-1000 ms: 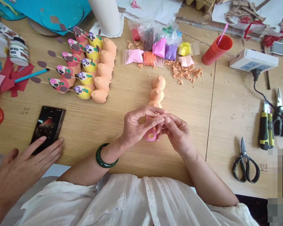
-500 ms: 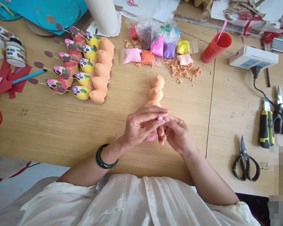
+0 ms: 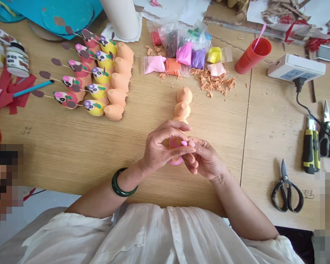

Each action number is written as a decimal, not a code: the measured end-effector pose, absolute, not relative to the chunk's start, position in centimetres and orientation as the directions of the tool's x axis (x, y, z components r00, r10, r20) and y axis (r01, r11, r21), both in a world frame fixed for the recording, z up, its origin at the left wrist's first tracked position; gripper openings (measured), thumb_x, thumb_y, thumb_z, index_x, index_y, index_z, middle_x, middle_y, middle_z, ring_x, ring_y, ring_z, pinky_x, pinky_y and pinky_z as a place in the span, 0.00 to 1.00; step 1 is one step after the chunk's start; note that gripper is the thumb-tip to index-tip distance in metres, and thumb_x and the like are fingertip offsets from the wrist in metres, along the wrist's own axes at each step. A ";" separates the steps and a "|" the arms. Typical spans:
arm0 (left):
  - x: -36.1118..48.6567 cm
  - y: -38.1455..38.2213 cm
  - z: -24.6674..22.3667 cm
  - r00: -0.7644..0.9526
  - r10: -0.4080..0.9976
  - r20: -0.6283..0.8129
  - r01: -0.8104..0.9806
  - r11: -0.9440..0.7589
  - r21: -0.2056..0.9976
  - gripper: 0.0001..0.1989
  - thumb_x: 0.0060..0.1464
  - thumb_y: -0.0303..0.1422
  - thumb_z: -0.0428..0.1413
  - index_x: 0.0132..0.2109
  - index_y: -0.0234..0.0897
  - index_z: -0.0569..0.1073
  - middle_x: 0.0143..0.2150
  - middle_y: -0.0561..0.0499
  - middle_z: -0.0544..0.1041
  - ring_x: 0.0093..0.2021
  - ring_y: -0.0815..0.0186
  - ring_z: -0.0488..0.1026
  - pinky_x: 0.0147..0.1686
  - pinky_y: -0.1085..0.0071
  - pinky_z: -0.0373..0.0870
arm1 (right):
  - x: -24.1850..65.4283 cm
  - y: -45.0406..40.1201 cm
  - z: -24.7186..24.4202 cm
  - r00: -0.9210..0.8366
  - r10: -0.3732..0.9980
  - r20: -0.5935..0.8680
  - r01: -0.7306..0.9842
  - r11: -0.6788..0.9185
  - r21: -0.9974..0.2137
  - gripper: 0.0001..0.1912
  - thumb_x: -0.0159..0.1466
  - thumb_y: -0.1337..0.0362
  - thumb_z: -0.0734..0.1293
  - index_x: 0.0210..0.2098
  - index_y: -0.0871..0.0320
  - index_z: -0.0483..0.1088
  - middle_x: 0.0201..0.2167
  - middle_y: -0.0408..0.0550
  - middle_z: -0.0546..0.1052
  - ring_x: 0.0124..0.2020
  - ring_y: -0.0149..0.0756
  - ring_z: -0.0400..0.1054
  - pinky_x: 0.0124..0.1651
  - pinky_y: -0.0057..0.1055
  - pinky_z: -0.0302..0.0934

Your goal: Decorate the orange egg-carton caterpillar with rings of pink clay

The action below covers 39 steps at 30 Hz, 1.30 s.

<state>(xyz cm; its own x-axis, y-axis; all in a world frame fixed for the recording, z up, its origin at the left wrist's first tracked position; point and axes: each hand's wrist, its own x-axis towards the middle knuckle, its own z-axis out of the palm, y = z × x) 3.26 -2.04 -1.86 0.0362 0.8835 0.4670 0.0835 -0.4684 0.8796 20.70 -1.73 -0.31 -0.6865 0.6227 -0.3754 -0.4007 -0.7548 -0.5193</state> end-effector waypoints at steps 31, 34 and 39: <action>2.5 -1.0 -2.4 0.056 0.825 0.563 0.141 -0.565 0.813 0.20 0.65 0.30 0.67 0.56 0.66 0.86 0.45 0.57 0.90 0.43 0.57 0.88 0.43 0.54 0.90 | 20.6 -1.6 0.6 -0.500 0.775 -0.385 -0.423 -0.607 -0.673 0.22 0.61 0.48 0.84 0.31 0.59 0.78 0.23 0.40 0.81 0.18 0.27 0.72 0.20 0.24 0.74; 2.5 -1.2 -2.4 0.062 0.881 0.469 0.095 -0.473 0.876 0.18 0.67 0.36 0.66 0.59 0.65 0.85 0.50 0.54 0.90 0.46 0.53 0.89 0.43 0.51 0.91 | 20.8 -1.5 0.5 -0.491 0.770 -0.408 -0.425 -0.620 -0.659 0.21 0.61 0.49 0.84 0.31 0.58 0.78 0.21 0.38 0.79 0.16 0.25 0.69 0.18 0.22 0.72; 2.7 -1.4 -2.2 0.089 0.893 0.440 0.098 -0.448 0.889 0.21 0.63 0.33 0.69 0.58 0.69 0.84 0.51 0.56 0.90 0.49 0.53 0.89 0.46 0.48 0.91 | 20.7 -1.4 0.5 -0.483 0.772 -0.414 -0.423 -0.619 -0.662 0.24 0.60 0.46 0.84 0.28 0.58 0.77 0.21 0.38 0.79 0.15 0.25 0.69 0.18 0.22 0.71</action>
<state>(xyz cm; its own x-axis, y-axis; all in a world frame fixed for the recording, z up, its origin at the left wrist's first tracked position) 2.65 -1.37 -2.17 0.0894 0.8935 0.4402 0.0985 -0.4477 0.8887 20.69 -1.37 0.47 -0.4830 0.7717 -0.4137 -0.4226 -0.6193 -0.6617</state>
